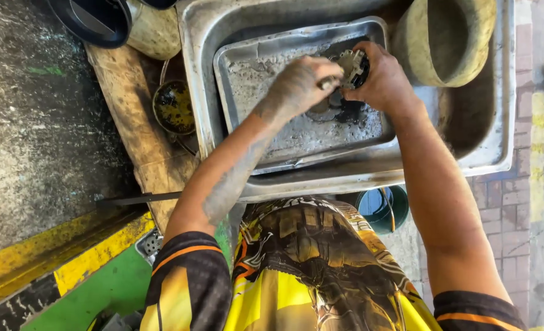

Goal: Cleaning a motorcycle carburetor assembly using a brush and cleaning solution in a wash basin.

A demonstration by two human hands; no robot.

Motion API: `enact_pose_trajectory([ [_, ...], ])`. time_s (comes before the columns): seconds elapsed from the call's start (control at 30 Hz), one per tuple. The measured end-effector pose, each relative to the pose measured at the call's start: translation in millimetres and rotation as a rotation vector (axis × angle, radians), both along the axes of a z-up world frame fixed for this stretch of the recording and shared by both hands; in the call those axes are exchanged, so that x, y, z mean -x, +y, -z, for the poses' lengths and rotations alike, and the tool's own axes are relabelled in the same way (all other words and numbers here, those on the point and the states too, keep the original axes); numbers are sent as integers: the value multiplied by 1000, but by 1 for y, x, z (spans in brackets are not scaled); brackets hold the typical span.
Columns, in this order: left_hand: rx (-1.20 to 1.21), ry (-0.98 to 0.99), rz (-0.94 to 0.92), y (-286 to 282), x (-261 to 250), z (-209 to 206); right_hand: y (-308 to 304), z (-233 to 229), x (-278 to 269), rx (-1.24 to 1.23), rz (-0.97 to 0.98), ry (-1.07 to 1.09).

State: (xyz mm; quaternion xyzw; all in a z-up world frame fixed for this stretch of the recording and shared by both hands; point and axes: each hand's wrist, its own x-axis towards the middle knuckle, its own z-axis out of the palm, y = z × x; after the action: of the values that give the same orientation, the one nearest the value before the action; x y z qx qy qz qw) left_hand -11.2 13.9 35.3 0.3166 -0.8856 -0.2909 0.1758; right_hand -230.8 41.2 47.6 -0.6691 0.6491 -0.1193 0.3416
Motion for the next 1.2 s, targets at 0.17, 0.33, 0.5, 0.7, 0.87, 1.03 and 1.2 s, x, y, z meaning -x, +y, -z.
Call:
enact_pose_trajectory([
  [0.17,56,64,57,8,10,-4,-2,-6,-5,-4,10,29],
  [0.33,46,18,1,-6,6,-13,-5,-1,1,79,5,-40],
  [0.5,-237,16,-73,-3,-1,-24,-4,-3,1,65,14,-60],
  [0.7,-36,-78,-21,4,3,-2,1,-9,-2,-22,27,-31],
  [0.87,-33,15,-10,8,8,-19,-6,-26,-10,-139,111,-28],
  [1.03,68,19,-70,-12,3,-5,-7,-18,2,-50,87,-72],
  [1.2,-145,28,-76,-6,1,-4,-6,-11,1,-54,73,-56],
])
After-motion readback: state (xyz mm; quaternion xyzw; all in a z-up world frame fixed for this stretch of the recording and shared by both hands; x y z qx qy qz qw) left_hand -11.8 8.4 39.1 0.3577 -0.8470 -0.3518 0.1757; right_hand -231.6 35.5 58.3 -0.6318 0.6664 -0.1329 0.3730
